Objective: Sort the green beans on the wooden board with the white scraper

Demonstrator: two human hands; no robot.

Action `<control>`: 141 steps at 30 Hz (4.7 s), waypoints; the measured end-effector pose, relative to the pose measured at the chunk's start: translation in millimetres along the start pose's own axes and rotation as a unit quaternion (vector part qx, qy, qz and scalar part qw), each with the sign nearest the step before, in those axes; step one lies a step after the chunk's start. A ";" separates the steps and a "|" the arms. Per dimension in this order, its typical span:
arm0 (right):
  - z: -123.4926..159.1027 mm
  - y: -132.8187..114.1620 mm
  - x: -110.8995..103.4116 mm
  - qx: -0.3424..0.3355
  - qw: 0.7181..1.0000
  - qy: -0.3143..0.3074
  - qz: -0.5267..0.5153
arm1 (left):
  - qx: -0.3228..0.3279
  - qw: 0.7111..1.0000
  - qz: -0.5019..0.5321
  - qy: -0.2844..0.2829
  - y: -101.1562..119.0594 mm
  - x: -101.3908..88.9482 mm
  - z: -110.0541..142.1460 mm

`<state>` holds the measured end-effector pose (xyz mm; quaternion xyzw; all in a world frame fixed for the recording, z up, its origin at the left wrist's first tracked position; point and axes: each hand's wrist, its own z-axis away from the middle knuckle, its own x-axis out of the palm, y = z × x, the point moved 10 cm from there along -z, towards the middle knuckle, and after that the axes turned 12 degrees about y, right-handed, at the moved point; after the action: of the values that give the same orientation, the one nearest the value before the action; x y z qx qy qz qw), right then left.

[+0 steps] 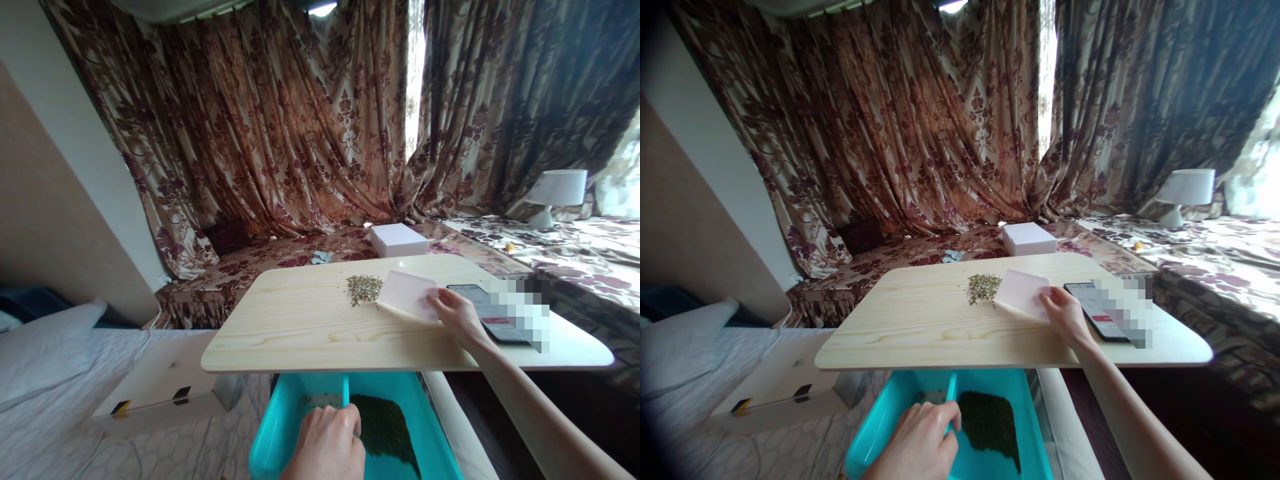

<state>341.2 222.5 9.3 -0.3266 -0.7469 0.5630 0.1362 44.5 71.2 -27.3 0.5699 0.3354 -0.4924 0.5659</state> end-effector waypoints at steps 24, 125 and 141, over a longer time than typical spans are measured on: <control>21.7 -19.5 -20.0 0.025 1.000 -0.014 0.009 | 0.006 0.999 0.031 0.027 -1.4 -2.3 1.5; 21.2 -26.5 53.1 0.010 0.996 -0.076 -0.044 | -0.002 0.999 0.013 0.043 -18.5 -17.1 -0.3; 25.4 -22.8 46.2 0.017 0.994 -0.099 -0.042 | -0.004 0.999 0.014 0.041 -16.5 -18.2 1.3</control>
<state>284.5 229.5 14.5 -0.2348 -0.7603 0.5988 0.0906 23.5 75.3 -15.2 0.5921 0.3524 -0.4595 0.5603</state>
